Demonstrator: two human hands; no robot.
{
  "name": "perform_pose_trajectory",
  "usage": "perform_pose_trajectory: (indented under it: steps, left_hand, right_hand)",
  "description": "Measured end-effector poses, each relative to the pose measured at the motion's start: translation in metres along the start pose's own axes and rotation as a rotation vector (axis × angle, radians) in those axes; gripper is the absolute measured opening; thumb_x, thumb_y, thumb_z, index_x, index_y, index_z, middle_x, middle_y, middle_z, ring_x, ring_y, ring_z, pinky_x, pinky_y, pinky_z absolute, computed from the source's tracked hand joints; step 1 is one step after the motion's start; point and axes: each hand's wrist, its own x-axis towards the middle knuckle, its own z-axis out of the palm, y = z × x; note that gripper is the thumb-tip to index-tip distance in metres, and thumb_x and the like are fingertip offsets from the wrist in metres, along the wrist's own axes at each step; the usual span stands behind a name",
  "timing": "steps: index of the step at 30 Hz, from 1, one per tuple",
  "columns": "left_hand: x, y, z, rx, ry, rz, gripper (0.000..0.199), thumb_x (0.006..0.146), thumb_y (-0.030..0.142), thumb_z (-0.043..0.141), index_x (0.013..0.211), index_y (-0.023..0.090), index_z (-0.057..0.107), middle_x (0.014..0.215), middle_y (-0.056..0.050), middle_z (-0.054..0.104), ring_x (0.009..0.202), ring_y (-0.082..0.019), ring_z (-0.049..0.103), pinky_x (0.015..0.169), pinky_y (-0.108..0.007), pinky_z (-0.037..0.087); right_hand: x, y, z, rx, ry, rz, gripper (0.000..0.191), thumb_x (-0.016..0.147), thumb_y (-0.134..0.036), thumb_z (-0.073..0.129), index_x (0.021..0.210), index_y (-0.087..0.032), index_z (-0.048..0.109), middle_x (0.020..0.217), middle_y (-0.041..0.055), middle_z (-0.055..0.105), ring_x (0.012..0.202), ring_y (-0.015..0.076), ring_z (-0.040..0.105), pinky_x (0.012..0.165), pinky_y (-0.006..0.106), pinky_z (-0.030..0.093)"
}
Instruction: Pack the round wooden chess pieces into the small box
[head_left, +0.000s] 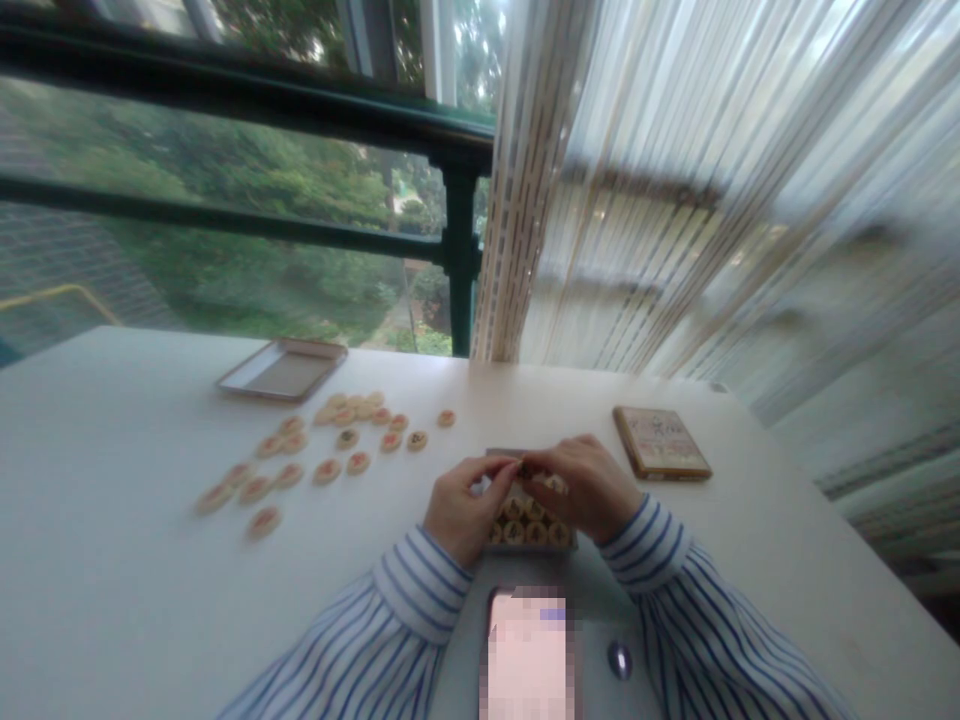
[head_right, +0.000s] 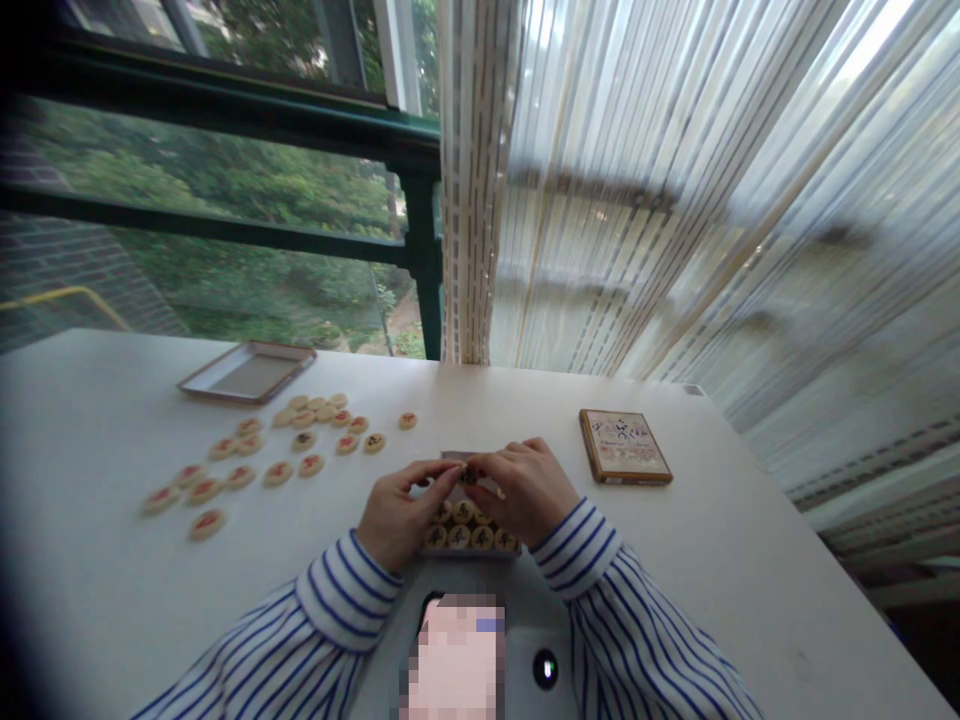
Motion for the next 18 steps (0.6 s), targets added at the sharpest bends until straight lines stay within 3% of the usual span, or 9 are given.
perform_pose_trajectory:
  steps: [7, 15, 18]
  left_hand:
    - [-0.001, -0.001, 0.001, 0.042, -0.01, 0.031, 0.018, 0.075, 0.032, 0.055, 0.084, 0.021, 0.067, 0.079, -0.001, 0.069, 0.074, -0.014, 0.06, 0.07, -0.027, 0.047]
    - [0.004, -0.007, -0.006, 0.162, 0.201, -0.064, 0.023, 0.075, 0.035, 0.052, 0.083, 0.018, 0.065, 0.082, -0.003, 0.067, 0.08, -0.016, 0.059, 0.071, -0.028, 0.046]
    - [0.006, -0.013, -0.008, 0.195, 0.221, -0.119, 0.027, 0.075, 0.037, 0.05, 0.083, 0.017, 0.065, 0.082, -0.004, 0.067, 0.079, -0.017, 0.059, 0.069, -0.029, 0.046]
  right_hand:
    - [0.0, -0.001, 0.0, -0.037, 0.01, -0.039, 0.018, 0.079, -0.032, 0.053, 0.091, -0.022, 0.06, 0.079, 0.0023, 0.067, 0.075, 0.0139, 0.058, 0.078, 0.03, 0.027]
    - [-0.002, 0.008, -0.007, -0.086, -0.027, 0.039, 0.02, 0.077, -0.037, 0.055, 0.088, -0.022, 0.062, 0.081, 0.0029, 0.065, 0.08, 0.0154, 0.054, 0.079, 0.032, 0.025]
    - [-0.003, 0.014, -0.005, -0.106, -0.064, 0.084, 0.023, 0.077, -0.041, 0.054, 0.088, -0.023, 0.063, 0.085, 0.0039, 0.062, 0.083, 0.0166, 0.052, 0.078, 0.033, 0.025]
